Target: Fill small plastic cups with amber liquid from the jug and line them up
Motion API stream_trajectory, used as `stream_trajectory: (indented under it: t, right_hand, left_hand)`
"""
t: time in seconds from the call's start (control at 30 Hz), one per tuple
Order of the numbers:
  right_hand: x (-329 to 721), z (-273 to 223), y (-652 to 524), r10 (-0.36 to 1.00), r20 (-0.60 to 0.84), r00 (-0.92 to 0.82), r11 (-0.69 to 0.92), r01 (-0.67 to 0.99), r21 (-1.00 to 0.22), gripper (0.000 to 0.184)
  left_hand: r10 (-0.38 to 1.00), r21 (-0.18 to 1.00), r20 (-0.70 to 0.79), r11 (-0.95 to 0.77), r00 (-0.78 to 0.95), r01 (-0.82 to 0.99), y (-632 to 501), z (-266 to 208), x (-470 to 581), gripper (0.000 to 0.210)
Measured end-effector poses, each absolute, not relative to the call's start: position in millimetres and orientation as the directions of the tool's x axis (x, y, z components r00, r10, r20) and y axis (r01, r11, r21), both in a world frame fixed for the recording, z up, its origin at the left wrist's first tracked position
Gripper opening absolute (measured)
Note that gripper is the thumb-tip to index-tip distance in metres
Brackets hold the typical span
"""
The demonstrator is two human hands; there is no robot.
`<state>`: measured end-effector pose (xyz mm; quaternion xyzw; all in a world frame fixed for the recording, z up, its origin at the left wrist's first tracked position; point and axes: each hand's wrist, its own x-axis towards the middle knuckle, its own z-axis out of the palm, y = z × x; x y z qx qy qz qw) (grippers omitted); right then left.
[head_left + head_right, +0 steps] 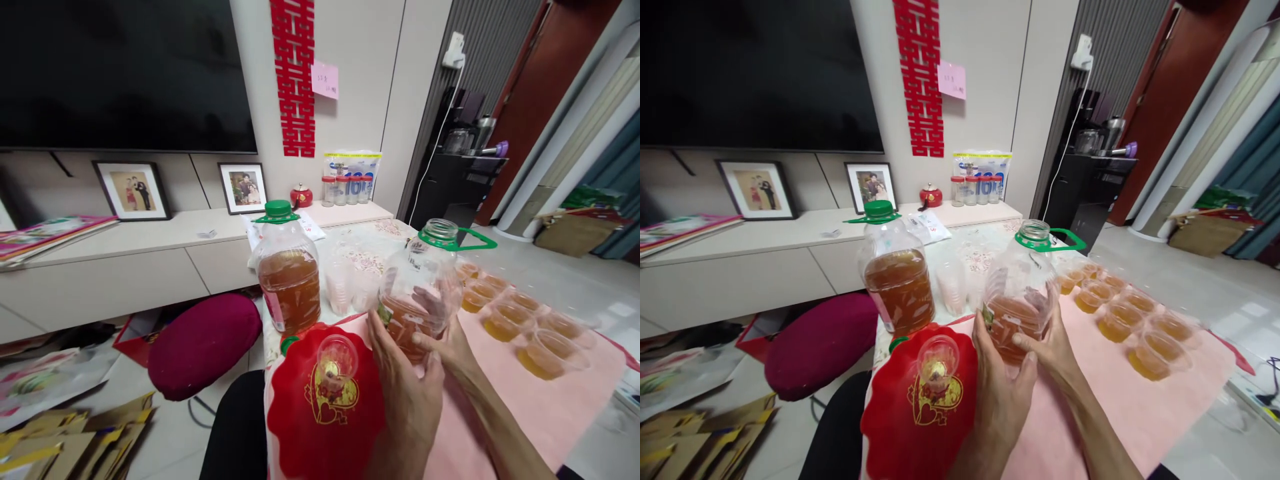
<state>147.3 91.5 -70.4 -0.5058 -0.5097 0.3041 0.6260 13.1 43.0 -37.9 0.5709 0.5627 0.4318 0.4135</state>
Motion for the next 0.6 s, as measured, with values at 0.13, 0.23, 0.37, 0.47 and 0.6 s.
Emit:
stream_trajectory:
  t: [0.13, 0.23, 0.37, 0.47, 0.6]
  right_hand:
    - [149, -68, 89, 0.882, 0.352, 0.313, 0.31, 0.177, -0.934, 0.137]
    - [151, -67, 85, 0.855, 0.396, 0.335, 0.333, 0.23, -0.914, 0.133]
    - [157, -56, 75, 0.815, 0.466, 0.346, 0.358, 0.331, -0.873, 0.128]
    - [161, -40, 60, 0.78, 0.516, 0.354, 0.351, 0.435, -0.829, 0.124]
    - [162, -17, 35, 0.778, 0.518, 0.356, 0.268, 0.558, -0.785, 0.111]
  left_hand:
    - [0.994, 0.957, 0.106, -0.094, -0.027, 0.273, 38, -43, 16, 0.095]
    - [0.992, 0.947, 0.125, -0.113, -0.021, 0.299, 30, -47, 19, 0.095]
    - [0.991, 0.946, 0.123, -0.103, -0.048, 0.309, 14, -44, 23, 0.1]
    - [0.985, 0.953, 0.119, -0.078, -0.126, 0.293, 4, -40, 26, 0.102]
    - [0.979, 0.983, 0.111, -0.082, -0.172, 0.165, -4, -44, 31, 0.088]
